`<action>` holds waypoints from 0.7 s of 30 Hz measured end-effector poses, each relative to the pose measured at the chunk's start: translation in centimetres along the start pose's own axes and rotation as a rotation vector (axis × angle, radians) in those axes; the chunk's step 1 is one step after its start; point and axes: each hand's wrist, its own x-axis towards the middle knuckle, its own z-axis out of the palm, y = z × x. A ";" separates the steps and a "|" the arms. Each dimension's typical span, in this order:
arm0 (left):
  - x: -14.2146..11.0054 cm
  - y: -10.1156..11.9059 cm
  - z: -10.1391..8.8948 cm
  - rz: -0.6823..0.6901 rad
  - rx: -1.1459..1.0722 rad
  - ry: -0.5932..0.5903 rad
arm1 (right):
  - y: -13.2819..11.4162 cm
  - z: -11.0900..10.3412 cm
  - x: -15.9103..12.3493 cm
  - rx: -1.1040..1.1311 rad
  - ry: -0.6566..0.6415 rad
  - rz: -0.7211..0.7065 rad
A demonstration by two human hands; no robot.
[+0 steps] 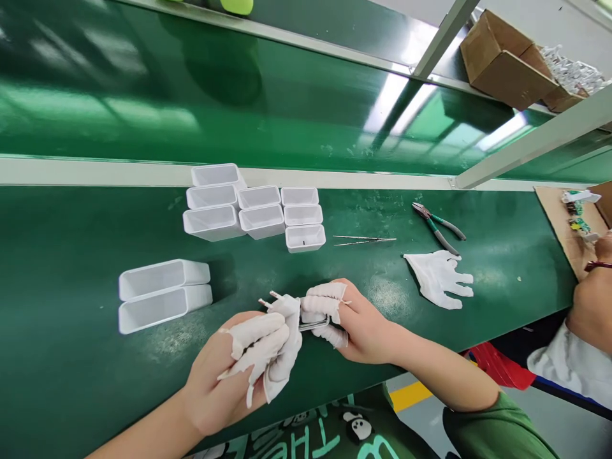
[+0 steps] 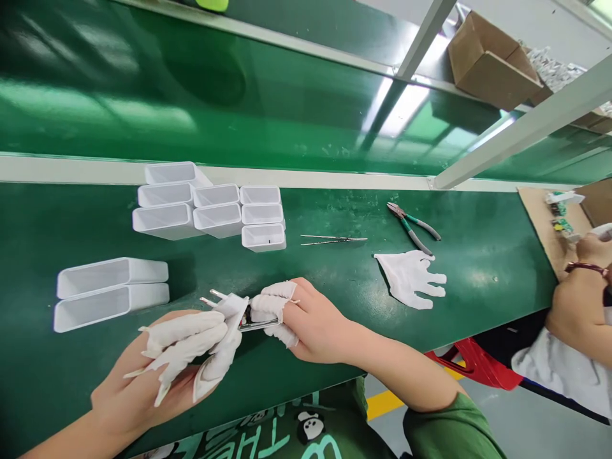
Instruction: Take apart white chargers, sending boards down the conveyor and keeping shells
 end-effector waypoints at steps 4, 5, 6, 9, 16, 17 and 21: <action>0.4 0.8 -0.4 -0.233 -0.568 -0.083 | -0.1 0.1 0.4 0.063 0.037 0.004; 0.6 1.0 -0.5 -0.283 -0.657 -0.112 | -0.2 0.1 0.4 0.082 0.044 0.012; 1.0 1.2 -0.6 -0.309 -0.673 -0.120 | -0.2 0.2 0.5 0.090 0.053 0.016; 2.3 1.4 -0.7 -0.230 -0.447 0.011 | -0.2 0.5 0.3 0.091 0.048 0.007; 4.3 0.9 -0.3 -0.106 -0.186 0.219 | 0.1 1.0 0.0 0.034 0.005 -0.013; 4.4 0.9 -0.3 -0.141 -0.212 0.215 | 0.1 1.0 0.0 0.021 0.015 -0.019; 4.1 0.7 0.0 -0.241 -0.343 0.209 | 0.2 1.0 0.0 -0.038 -0.033 -0.025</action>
